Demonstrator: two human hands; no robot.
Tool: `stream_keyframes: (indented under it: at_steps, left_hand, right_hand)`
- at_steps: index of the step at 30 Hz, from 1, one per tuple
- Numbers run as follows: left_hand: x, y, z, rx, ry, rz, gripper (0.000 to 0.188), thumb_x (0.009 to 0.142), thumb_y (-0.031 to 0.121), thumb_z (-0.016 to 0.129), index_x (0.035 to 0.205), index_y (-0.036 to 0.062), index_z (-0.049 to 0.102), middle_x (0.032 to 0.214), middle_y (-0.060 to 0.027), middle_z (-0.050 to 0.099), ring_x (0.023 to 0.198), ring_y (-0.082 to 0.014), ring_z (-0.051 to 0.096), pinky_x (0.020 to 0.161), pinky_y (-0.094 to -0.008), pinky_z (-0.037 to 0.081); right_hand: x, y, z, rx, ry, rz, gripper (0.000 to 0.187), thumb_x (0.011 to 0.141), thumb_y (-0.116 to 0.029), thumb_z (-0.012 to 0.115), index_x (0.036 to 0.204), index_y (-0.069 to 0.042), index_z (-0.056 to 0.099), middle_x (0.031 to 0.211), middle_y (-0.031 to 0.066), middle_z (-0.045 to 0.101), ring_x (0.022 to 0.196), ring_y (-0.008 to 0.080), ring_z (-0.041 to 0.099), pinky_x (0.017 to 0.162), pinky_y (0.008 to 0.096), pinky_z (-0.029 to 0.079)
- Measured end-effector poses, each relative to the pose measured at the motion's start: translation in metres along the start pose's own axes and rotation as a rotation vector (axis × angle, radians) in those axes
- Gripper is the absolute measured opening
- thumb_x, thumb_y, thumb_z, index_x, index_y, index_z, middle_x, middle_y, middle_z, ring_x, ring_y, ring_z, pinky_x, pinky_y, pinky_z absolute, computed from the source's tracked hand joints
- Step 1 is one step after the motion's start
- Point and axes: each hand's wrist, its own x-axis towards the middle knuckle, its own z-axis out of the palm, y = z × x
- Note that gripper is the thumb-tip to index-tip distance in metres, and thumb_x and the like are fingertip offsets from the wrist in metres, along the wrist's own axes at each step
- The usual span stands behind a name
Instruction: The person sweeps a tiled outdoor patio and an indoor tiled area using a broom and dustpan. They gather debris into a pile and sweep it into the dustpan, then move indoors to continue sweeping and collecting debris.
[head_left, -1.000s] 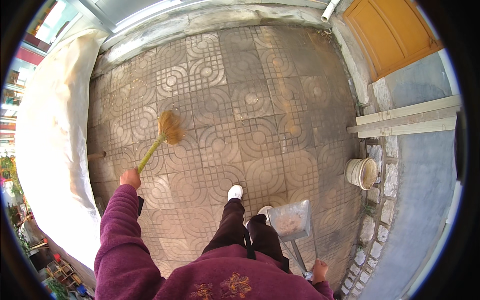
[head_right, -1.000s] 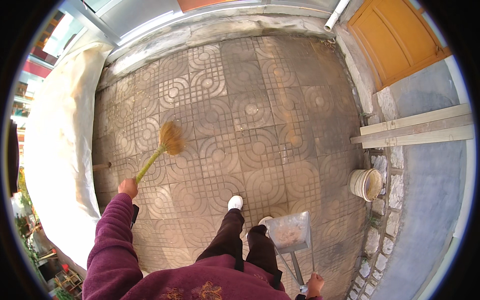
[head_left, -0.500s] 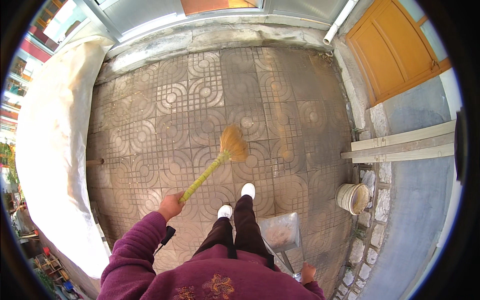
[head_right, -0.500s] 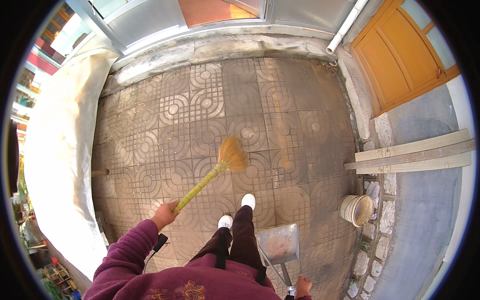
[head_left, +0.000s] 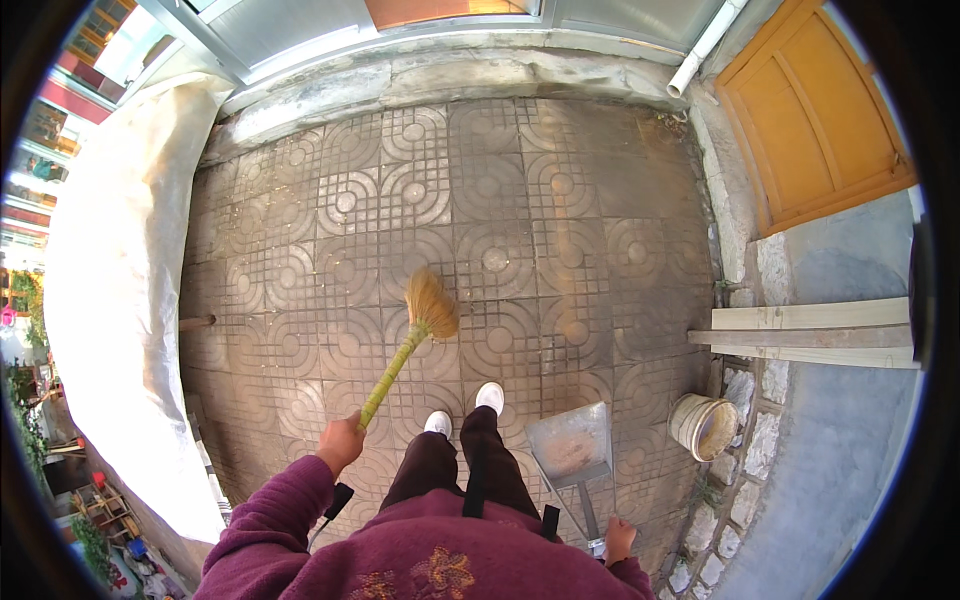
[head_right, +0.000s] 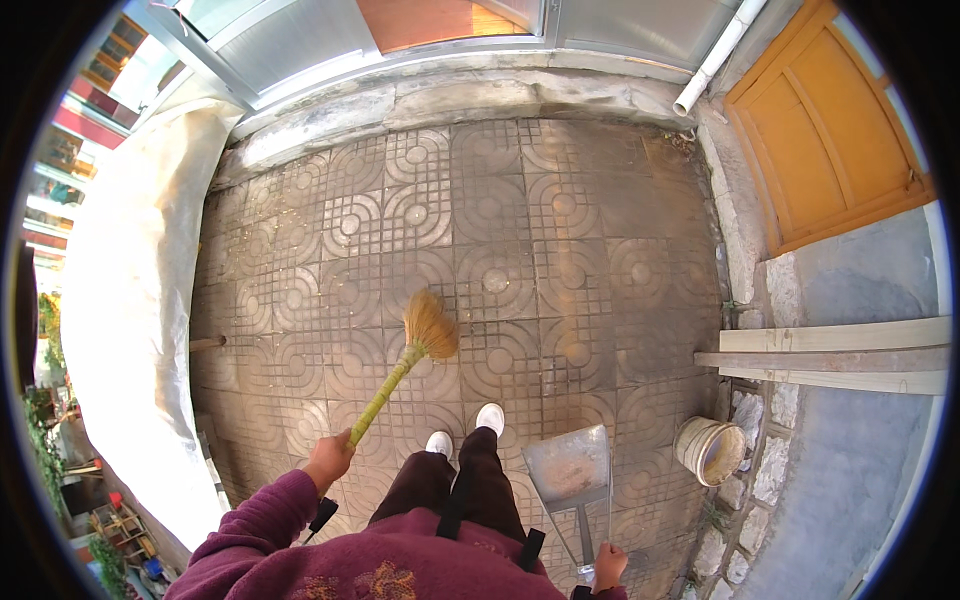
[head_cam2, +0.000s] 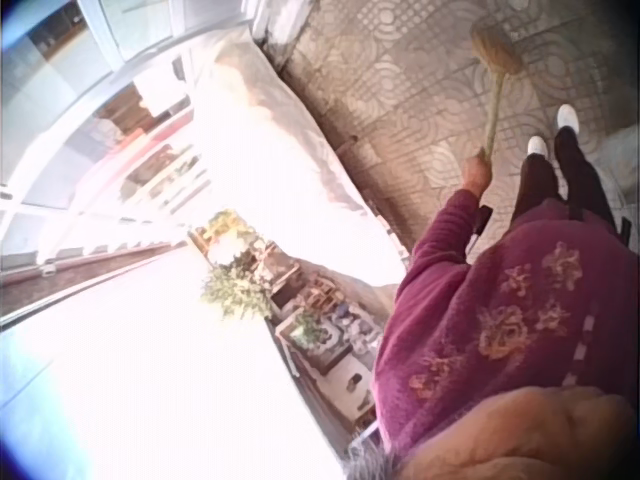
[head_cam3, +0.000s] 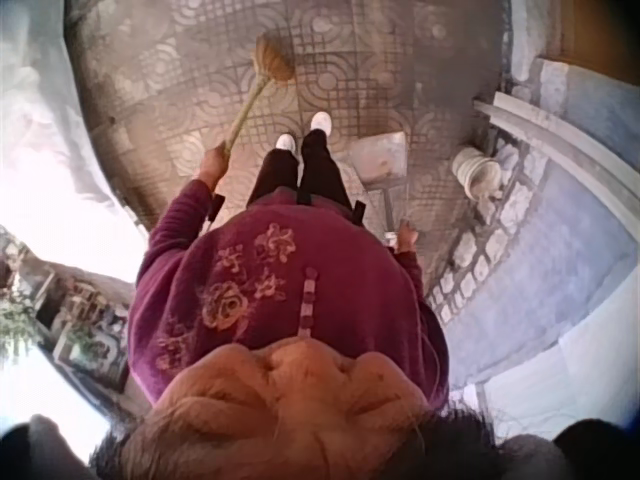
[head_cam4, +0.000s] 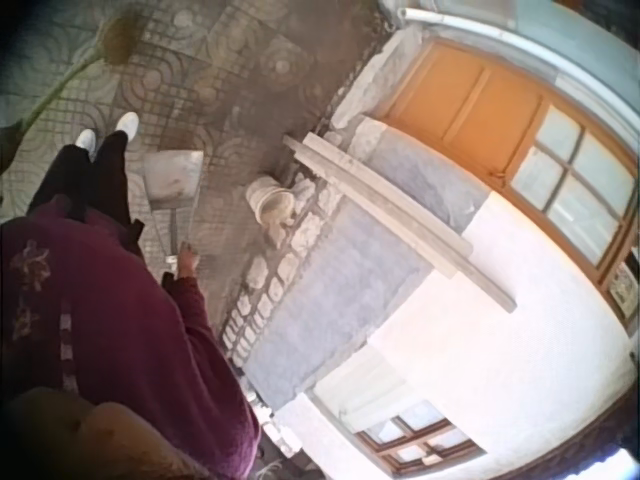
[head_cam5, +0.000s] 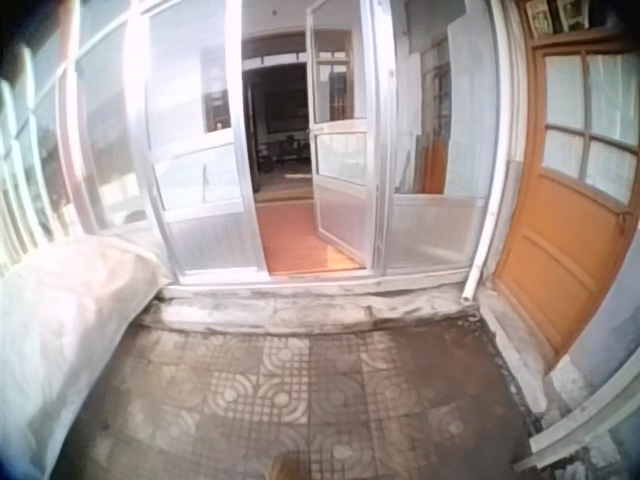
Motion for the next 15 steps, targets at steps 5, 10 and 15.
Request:
stream_keyframes:
  at_steps: [5, 10, 15]
  left_hand:
    - [-0.011, 0.023, -0.014, -0.099, 0.044, 0.039, 0.047, 0.086, 0.028, 0.056, 0.131, 0.0171, 0.049, 0.090, -0.0214, 0.065, 0.085, -0.0397, 0.062, 0.075, -0.0480, 0.049]
    - [0.058, 0.068, -0.013, -0.055, -0.024, 0.252, 0.043, 0.087, 0.027, 0.054, 0.129, 0.0177, 0.050, 0.092, -0.0208, 0.064, 0.089, -0.0391, 0.061, 0.076, -0.0483, 0.048]
    - [0.116, 0.074, -0.020, 0.027, -0.016, 0.296, 0.036, 0.087, 0.026, 0.052, 0.121, 0.0166, 0.052, 0.093, -0.0178, 0.065, 0.089, -0.0371, 0.062, 0.075, -0.0487, 0.049]
  right_hand:
    - [0.017, -0.036, 0.012, -0.038, 0.064, 0.019, 0.032, 0.084, -0.021, 0.059, 0.066, 0.006, 0.061, 0.055, 0.0014, 0.053, 0.053, 0.0093, 0.044, 0.048, 0.0324, 0.037]
    - [0.019, -0.073, 0.010, 0.019, 0.052, -0.012, 0.029, 0.083, -0.020, 0.061, 0.067, 0.005, 0.061, 0.055, -0.0003, 0.050, 0.054, 0.0080, 0.043, 0.047, 0.0305, 0.034]
    - [-0.005, -0.101, 0.000, -0.025, 0.077, -0.024, 0.029, 0.084, -0.018, 0.060, 0.063, 0.003, 0.058, 0.055, -0.0024, 0.048, 0.051, 0.0076, 0.043, 0.046, 0.0297, 0.033]
